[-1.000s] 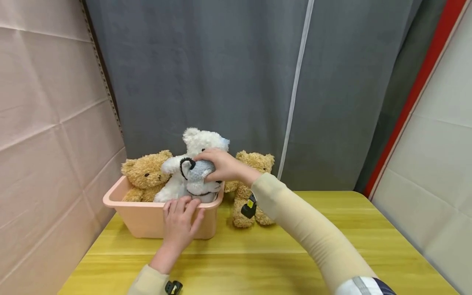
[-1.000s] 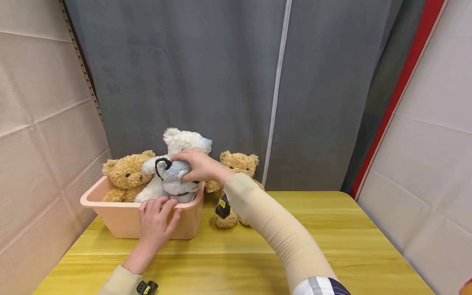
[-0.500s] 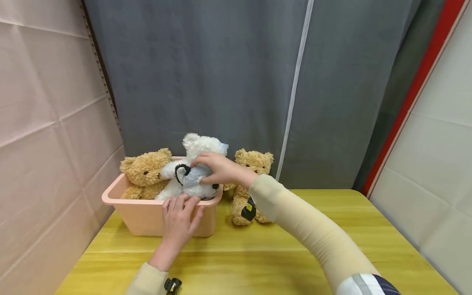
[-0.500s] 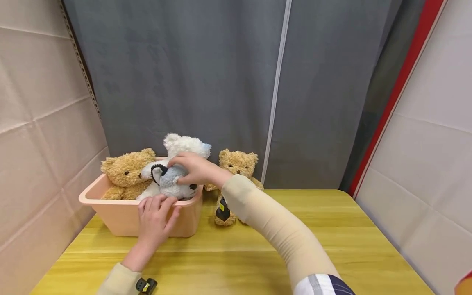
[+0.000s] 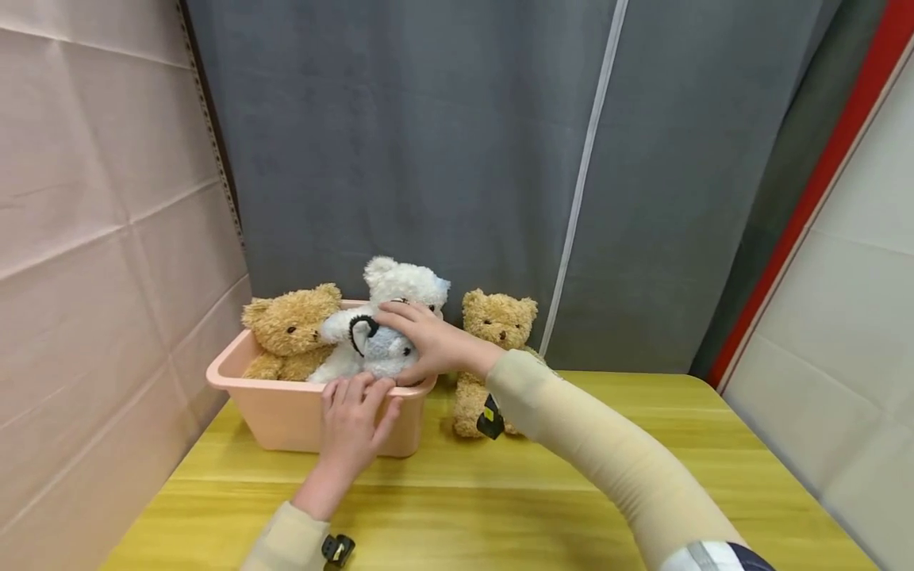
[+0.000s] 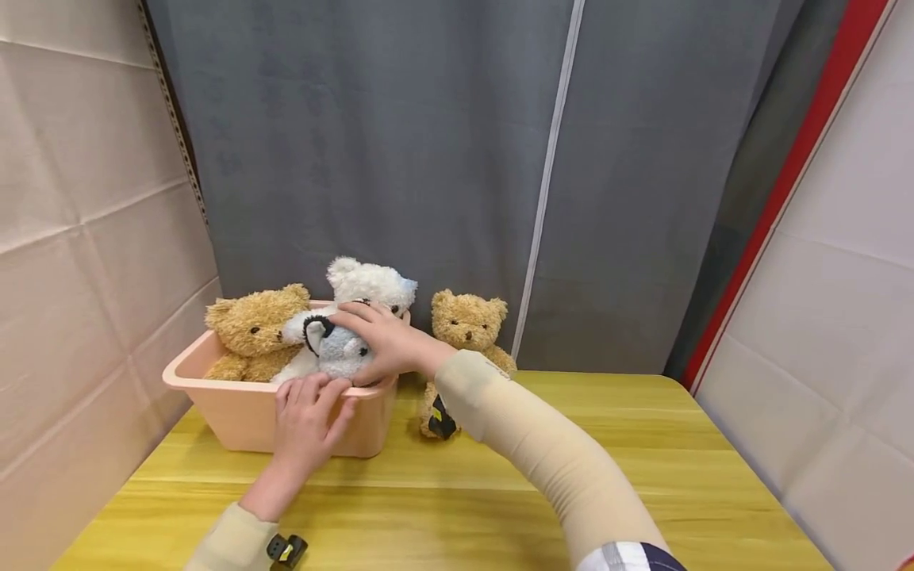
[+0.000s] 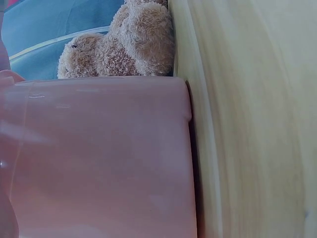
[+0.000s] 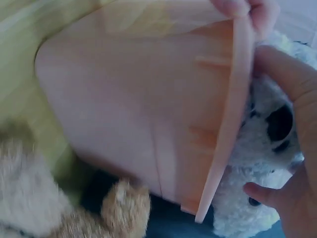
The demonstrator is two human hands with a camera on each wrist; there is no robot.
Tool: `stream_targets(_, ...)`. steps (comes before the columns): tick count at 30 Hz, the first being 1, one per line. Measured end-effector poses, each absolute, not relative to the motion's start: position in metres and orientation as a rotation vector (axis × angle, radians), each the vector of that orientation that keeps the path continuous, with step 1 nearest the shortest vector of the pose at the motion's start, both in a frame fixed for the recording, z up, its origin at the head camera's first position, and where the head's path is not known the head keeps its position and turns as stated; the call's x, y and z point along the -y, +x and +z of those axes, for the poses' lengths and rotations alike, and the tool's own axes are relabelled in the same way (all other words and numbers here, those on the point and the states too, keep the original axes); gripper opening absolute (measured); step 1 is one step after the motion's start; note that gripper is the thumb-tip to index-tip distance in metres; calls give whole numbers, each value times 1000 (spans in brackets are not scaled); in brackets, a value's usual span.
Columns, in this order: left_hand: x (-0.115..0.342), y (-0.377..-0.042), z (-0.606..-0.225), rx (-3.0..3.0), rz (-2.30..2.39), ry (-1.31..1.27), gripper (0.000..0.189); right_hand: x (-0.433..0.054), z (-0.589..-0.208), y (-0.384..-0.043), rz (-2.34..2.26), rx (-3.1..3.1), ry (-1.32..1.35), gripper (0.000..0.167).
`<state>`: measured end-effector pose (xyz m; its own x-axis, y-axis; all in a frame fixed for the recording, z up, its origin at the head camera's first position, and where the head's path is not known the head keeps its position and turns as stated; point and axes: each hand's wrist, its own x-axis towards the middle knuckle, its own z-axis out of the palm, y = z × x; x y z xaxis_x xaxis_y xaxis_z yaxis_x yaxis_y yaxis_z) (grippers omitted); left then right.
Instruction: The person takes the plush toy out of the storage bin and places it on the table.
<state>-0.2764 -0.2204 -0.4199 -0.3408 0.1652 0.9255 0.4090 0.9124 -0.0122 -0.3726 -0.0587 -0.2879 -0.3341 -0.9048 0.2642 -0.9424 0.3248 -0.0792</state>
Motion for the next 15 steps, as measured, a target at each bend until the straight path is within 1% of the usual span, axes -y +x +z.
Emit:
stream_targets(4,219,-276,-421,1913,-265,-416,41,59,-287,-373,141,2368,1688,107)
stream_targets(8,217,-276,-422,1905,-267,-424,39,61,-284,-374,-9,2283,1726,109)
stream_targets(15,218,-277,-420,1885,-278,-420,39,70,-281,-376,-89,2313,1735,104)
